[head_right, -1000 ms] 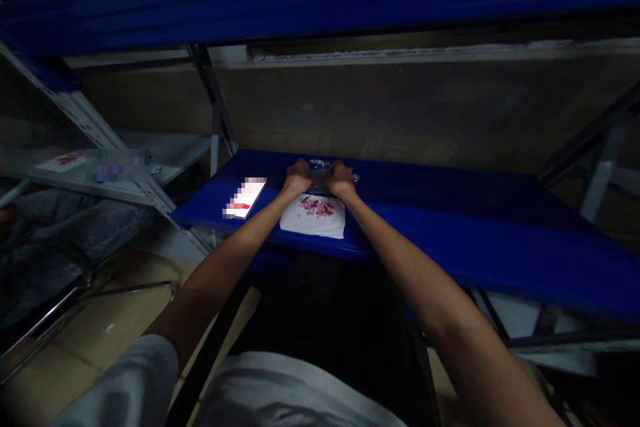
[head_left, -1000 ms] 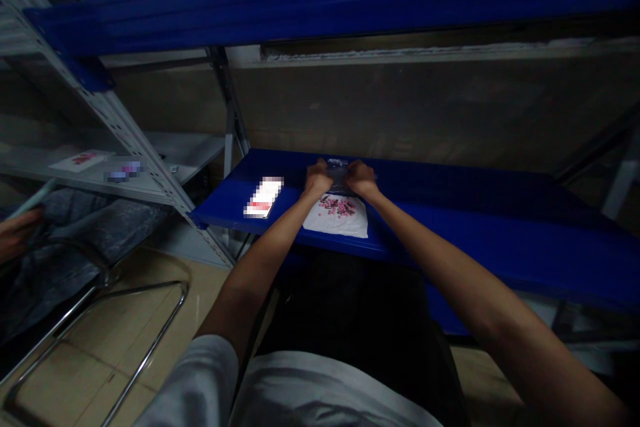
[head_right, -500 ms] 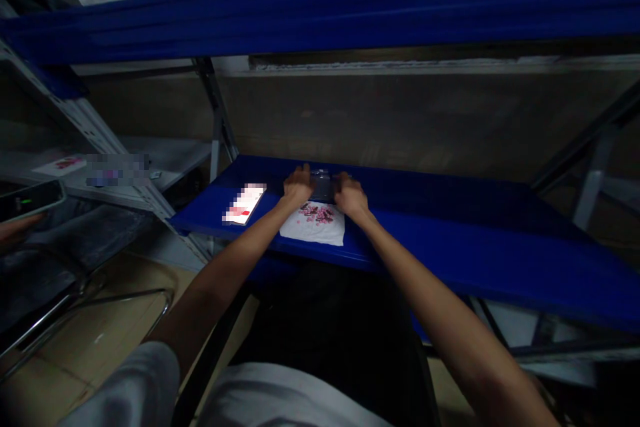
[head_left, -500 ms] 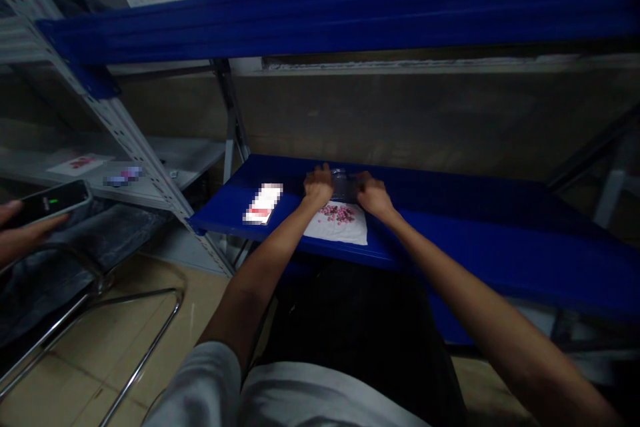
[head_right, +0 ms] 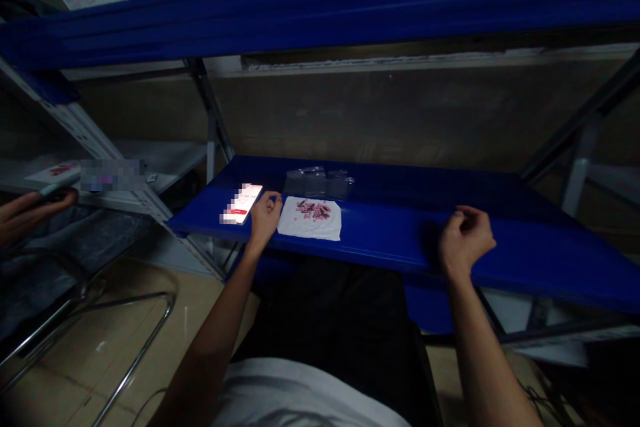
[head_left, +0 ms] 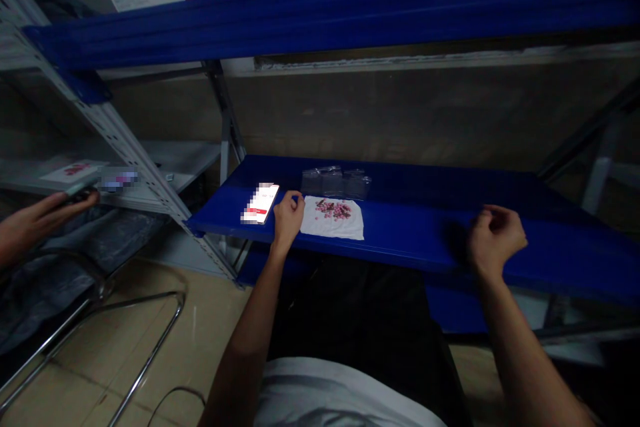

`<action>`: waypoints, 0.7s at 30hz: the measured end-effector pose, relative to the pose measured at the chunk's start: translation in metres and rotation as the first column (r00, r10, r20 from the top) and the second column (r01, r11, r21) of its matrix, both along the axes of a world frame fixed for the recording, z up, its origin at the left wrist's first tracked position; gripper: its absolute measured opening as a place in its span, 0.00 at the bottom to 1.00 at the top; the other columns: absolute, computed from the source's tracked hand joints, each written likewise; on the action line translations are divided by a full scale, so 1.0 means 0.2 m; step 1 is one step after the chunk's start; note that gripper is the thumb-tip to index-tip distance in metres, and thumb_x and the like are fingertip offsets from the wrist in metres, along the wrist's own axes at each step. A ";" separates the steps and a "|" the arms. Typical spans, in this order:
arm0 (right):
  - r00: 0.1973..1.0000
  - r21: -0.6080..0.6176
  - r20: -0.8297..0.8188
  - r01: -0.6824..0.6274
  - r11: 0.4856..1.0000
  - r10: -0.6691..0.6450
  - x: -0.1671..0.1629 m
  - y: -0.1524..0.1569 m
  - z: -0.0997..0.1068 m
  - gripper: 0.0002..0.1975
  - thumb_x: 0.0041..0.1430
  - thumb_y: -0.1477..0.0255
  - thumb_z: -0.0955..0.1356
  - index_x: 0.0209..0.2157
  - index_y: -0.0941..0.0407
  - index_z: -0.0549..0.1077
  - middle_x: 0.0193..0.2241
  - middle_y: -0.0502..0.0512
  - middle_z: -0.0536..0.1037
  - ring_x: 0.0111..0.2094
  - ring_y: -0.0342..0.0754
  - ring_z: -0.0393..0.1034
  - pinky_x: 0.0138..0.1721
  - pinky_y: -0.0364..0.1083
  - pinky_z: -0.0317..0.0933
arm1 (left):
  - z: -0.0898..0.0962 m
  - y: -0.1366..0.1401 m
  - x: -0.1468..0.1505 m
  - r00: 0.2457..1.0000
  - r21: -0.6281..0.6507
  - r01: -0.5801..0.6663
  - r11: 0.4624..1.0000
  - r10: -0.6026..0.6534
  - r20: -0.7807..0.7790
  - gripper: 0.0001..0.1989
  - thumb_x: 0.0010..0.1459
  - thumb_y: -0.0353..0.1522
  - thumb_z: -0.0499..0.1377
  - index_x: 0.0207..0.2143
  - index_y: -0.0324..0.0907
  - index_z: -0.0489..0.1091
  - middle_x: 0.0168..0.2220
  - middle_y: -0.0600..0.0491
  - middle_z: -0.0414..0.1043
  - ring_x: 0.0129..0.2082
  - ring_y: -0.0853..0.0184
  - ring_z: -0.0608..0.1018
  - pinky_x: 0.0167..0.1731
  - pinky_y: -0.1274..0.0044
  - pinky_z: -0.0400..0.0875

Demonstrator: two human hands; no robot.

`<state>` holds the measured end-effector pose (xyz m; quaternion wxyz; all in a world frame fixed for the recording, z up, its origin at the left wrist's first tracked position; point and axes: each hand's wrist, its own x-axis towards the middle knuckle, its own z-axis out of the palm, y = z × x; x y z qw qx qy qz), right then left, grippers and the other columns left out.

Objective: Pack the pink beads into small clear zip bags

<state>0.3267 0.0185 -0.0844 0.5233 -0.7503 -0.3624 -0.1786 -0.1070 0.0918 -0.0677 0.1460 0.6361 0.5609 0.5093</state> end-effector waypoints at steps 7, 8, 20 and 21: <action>0.954 0.079 0.127 0.263 0.962 -0.271 0.14 -0.24 -0.10 0.19 0.58 0.73 0.63 0.48 0.59 0.78 0.38 0.71 0.82 0.37 0.62 0.79 0.38 0.54 0.66 | 0.02 0.00 -0.03 0.977 -0.044 0.018 0.999 -0.008 0.212 0.10 0.64 0.37 0.57 0.36 0.42 0.75 0.18 0.61 0.58 0.19 0.71 0.64 0.23 0.79 0.52; 0.950 0.059 0.121 0.284 0.957 -0.289 0.15 -0.26 -0.12 0.19 0.58 0.73 0.63 0.48 0.59 0.78 0.38 0.71 0.82 0.38 0.63 0.79 0.38 0.55 0.66 | 0.02 0.00 -0.04 0.973 -0.045 0.020 0.999 -0.009 0.229 0.10 0.64 0.36 0.57 0.36 0.42 0.75 0.18 0.61 0.58 0.19 0.71 0.63 0.23 0.79 0.52; 0.927 0.116 -0.068 0.374 0.920 -0.369 0.08 -0.34 -0.14 0.16 0.55 0.74 0.63 0.42 0.53 0.78 0.31 0.63 0.79 0.33 0.62 0.77 0.36 0.56 0.68 | -0.02 0.00 -0.03 0.991 -0.079 0.111 0.991 -0.105 0.081 0.10 0.62 0.36 0.58 0.39 0.42 0.78 0.29 0.55 0.75 0.25 0.70 0.73 0.28 0.80 0.63; 0.918 0.133 -0.081 0.397 0.908 -0.389 0.07 -0.36 -0.14 0.15 0.53 0.74 0.63 0.41 0.52 0.77 0.32 0.63 0.79 0.34 0.63 0.78 0.38 0.57 0.69 | -0.02 -0.01 -0.03 0.993 -0.081 0.099 0.992 -0.093 0.074 0.10 0.62 0.36 0.58 0.39 0.42 0.78 0.28 0.55 0.75 0.25 0.70 0.73 0.28 0.80 0.63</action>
